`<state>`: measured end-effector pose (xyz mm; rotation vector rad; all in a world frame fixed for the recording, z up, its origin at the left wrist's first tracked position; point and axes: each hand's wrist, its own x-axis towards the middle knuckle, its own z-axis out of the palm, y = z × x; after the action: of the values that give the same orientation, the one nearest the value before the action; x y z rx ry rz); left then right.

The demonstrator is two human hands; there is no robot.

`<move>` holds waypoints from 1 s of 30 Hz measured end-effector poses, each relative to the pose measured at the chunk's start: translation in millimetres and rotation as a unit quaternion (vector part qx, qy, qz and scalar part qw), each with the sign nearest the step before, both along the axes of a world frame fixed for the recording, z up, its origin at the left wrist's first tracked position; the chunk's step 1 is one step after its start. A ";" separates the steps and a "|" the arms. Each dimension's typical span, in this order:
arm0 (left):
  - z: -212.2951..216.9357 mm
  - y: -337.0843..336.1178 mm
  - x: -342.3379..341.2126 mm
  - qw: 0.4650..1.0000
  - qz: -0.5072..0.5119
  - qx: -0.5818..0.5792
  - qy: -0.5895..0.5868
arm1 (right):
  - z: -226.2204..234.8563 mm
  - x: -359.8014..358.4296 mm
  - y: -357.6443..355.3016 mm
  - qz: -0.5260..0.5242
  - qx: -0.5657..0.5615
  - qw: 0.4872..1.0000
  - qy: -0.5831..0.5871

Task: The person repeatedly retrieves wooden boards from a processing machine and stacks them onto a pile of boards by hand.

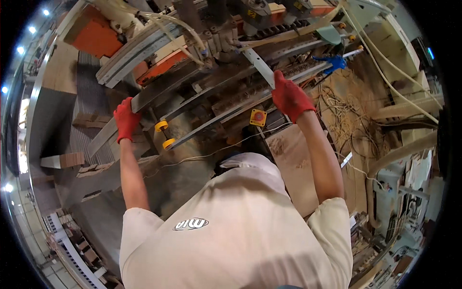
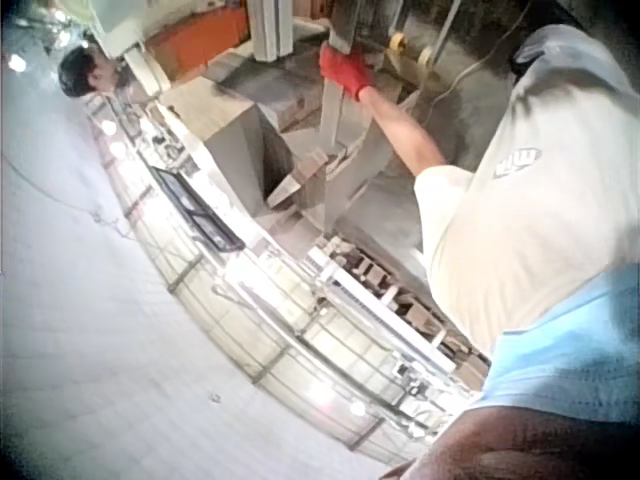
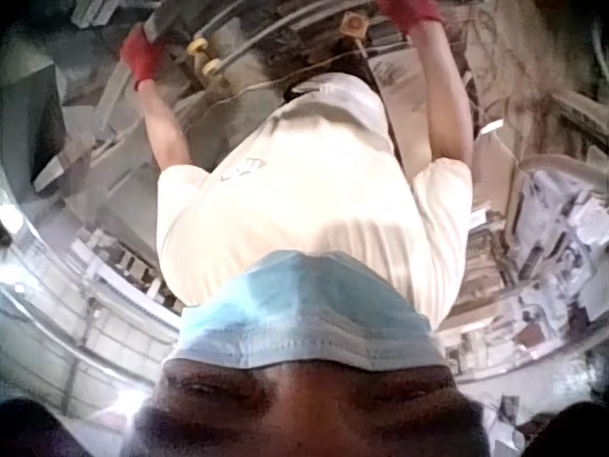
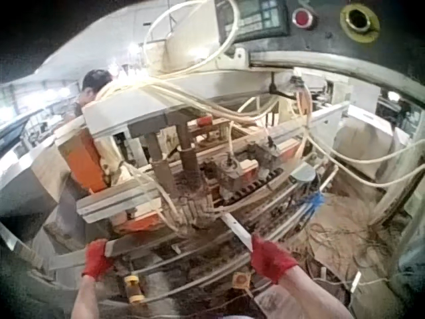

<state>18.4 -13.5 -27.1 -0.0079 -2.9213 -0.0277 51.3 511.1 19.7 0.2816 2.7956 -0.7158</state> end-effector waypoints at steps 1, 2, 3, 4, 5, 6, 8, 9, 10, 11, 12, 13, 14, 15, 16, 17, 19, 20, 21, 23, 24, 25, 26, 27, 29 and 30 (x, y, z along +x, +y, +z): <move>0.2 0.3 -1.8 1.000 0.006 -0.001 -0.007 | -4.8 -0.5 2.1 -0.023 -0.019 1.000 0.006; 0.2 0.8 -3.5 1.000 -0.002 -0.002 -0.009 | -19.1 -0.6 7.9 -0.013 -0.030 0.998 0.046; -0.3 -0.7 -1.3 1.000 -0.003 -0.011 -0.003 | -12.8 0.0 5.5 -0.014 -0.031 0.998 0.043; -0.5 0.2 -0.4 1.000 -0.006 -0.020 0.005 | 1.3 1.4 1.0 -0.036 -0.052 0.998 0.010; -0.9 1.1 0.6 1.000 -0.008 -0.021 0.003 | 8.3 2.4 -1.0 -0.056 -0.073 0.995 -0.023; 0.4 2.3 1.1 0.999 -0.021 -0.024 0.022 | 7.4 3.8 0.0 -0.059 -0.073 0.995 -0.024; 1.1 4.3 0.4 0.998 -0.034 -0.027 0.040 | 4.4 5.1 1.6 -0.038 -0.062 0.997 -0.013; 1.3 4.8 0.0 0.998 -0.034 -0.031 0.041 | 0.3 5.1 2.7 -0.039 -0.063 0.997 -0.013; 1.4 5.3 -0.3 0.998 -0.033 -0.035 0.043 | -5.6 4.3 4.4 -0.044 -0.056 0.997 -0.009; 1.7 5.5 -0.5 0.998 -0.035 -0.035 0.043 | -9.2 3.3 5.7 -0.048 -0.050 0.998 -0.005; 1.7 5.1 0.0 0.998 -0.037 -0.029 0.044 | -10.1 1.5 5.9 -0.048 -0.050 0.998 -0.006; 1.6 4.7 0.2 0.998 -0.039 -0.023 0.046 | -10.6 -0.4 5.4 -0.060 -0.066 0.996 -0.016; 1.1 4.1 0.1 0.998 -0.039 -0.022 0.046 | -10.6 -1.6 4.6 -0.073 -0.082 0.994 -0.025; 0.5 2.2 0.9 0.999 -0.025 -0.029 0.032 | -6.2 0.1 1.7 -0.071 -0.081 0.994 -0.025; -0.2 0.2 1.5 0.999 -0.011 -0.036 0.019 | 1.6 5.0 -2.1 -0.044 -0.052 0.998 -0.001; -1.0 -2.4 2.3 0.999 -0.009 -0.036 0.019 | 6.1 7.0 -4.2 -0.017 -0.024 0.999 0.023; -0.4 -1.7 -1.0 0.999 -0.014 -0.040 0.016 | -16.4 0.6 5.3 -0.009 -0.016 1.000 0.012; 0.2 -0.2 -3.0 0.999 -0.015 -0.040 0.018 | -28.5 -2.5 11.1 0.000 -0.008 1.000 -0.002; 0.0 -1.5 -1.5 0.999 -0.007 -0.041 0.013 | -21.1 -0.7 7.4 0.004 -0.009 1.000 -0.001; -0.7 -3.3 -1.1 0.999 0.002 -0.043 0.010 | 2.1 8.5 -0.2 0.043 0.029 0.997 0.060; -2.7 -5.4 -1.6 0.999 0.003 -0.040 0.002 | 2.2 7.5 -0.7 0.045 0.030 0.997 0.063; -4.6 -7.1 -1.9 0.999 0.003 -0.037 -0.005 | 0.5 6.2 -1.3 0.033 0.028 0.998 0.050; -6.7 -8.6 -0.7 0.999 0.004 -0.036 -0.002 | 0.7 5.4 -1.6 0.020 0.025 0.999 0.037; -7.6 -8.3 0.3 0.999 -0.004 -0.047 0.017 | 1.6 6.0 -0.8 0.020 0.022 0.999 0.040; -8.2 -8.1 -1.1 0.997 -0.014 -0.060 0.039 | 3.8 8.0 -0.3 0.052 0.036 0.996 0.068; -7.8 -7.9 -2.8 0.998 -0.010 -0.055 0.025 | 0.5 6.4 1.6 0.049 0.033 0.996 0.071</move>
<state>15.6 -21.5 -34.9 -0.0540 -2.8692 0.1286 57.6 512.7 20.2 0.1088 2.9481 -0.6448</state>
